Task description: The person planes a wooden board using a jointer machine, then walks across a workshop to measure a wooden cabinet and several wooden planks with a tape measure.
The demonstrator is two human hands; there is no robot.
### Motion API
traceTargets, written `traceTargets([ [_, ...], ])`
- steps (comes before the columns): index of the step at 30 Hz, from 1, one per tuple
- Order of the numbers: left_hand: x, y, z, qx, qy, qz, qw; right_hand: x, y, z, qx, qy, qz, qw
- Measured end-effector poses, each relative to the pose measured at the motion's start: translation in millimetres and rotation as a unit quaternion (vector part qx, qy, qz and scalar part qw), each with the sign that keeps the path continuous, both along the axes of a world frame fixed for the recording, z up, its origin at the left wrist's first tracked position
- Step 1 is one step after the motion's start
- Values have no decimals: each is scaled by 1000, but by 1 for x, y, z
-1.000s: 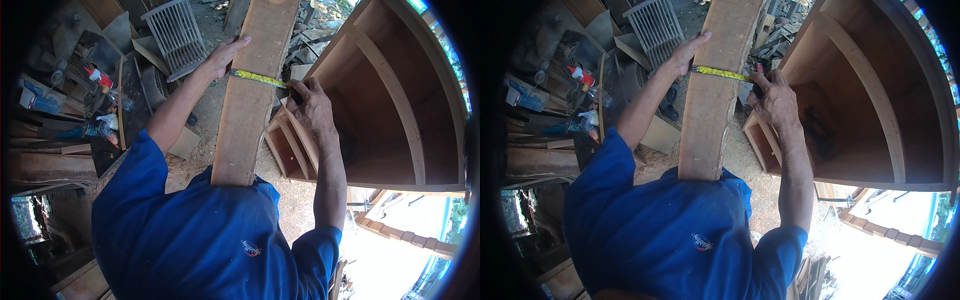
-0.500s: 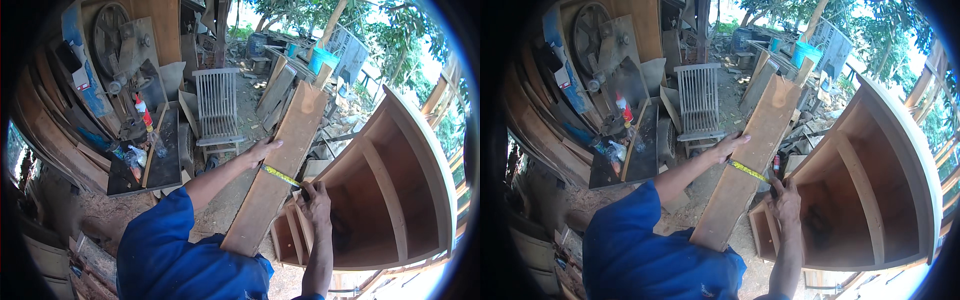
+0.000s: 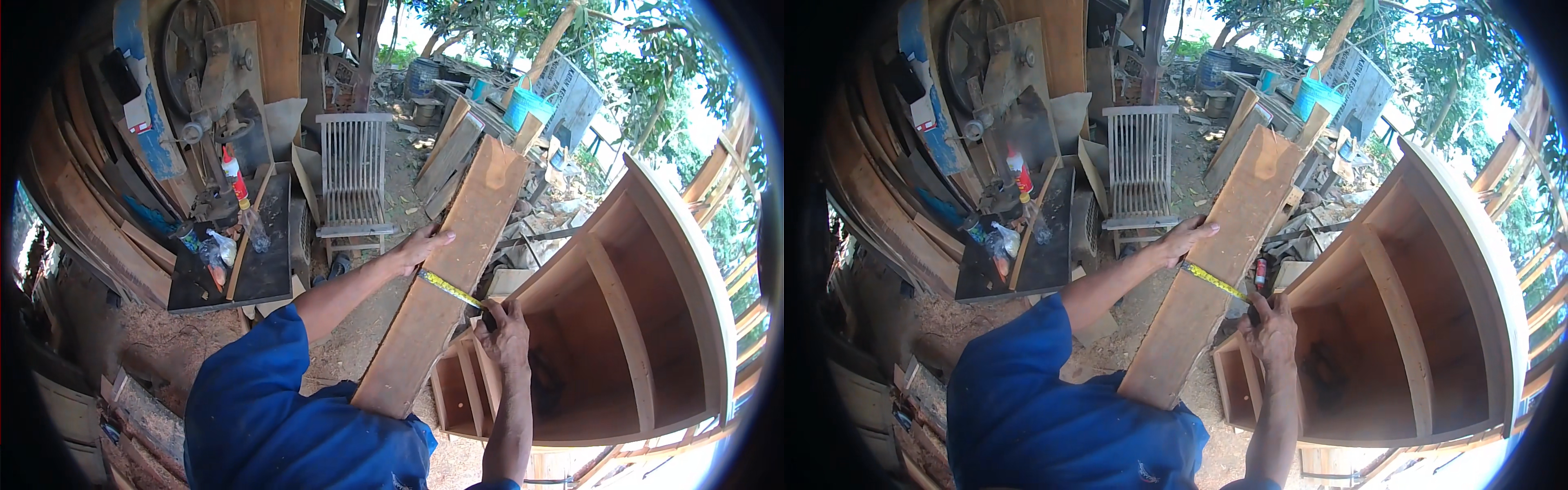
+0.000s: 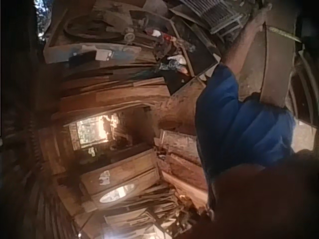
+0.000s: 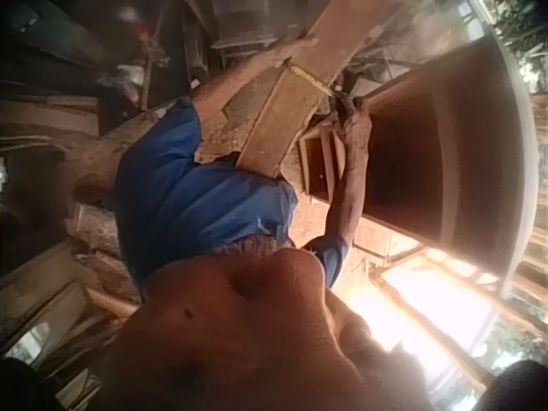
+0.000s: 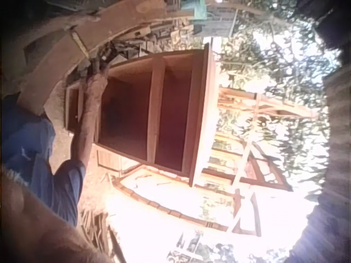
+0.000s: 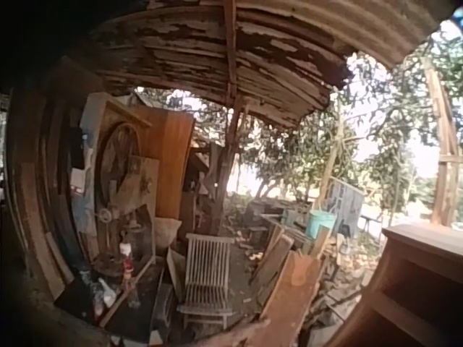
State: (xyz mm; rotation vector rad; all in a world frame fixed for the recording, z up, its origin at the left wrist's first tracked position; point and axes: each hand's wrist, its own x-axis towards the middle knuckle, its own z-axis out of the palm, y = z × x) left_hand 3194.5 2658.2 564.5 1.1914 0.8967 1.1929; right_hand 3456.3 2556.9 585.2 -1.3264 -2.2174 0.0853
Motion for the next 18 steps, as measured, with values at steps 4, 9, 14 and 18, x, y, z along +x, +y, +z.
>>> traceTargets([
  [4,-8,7,13,45,71,44,996,-2,-10,2,-5,73,37,997],
  [9,7,-26,63,222,429,235,844,0,-27,56,66,150,-37,986],
  [14,19,-55,51,262,502,242,787,-15,-28,107,123,83,-108,983],
  [18,28,-67,51,284,521,230,771,-24,-26,111,143,-57,-165,974],
])
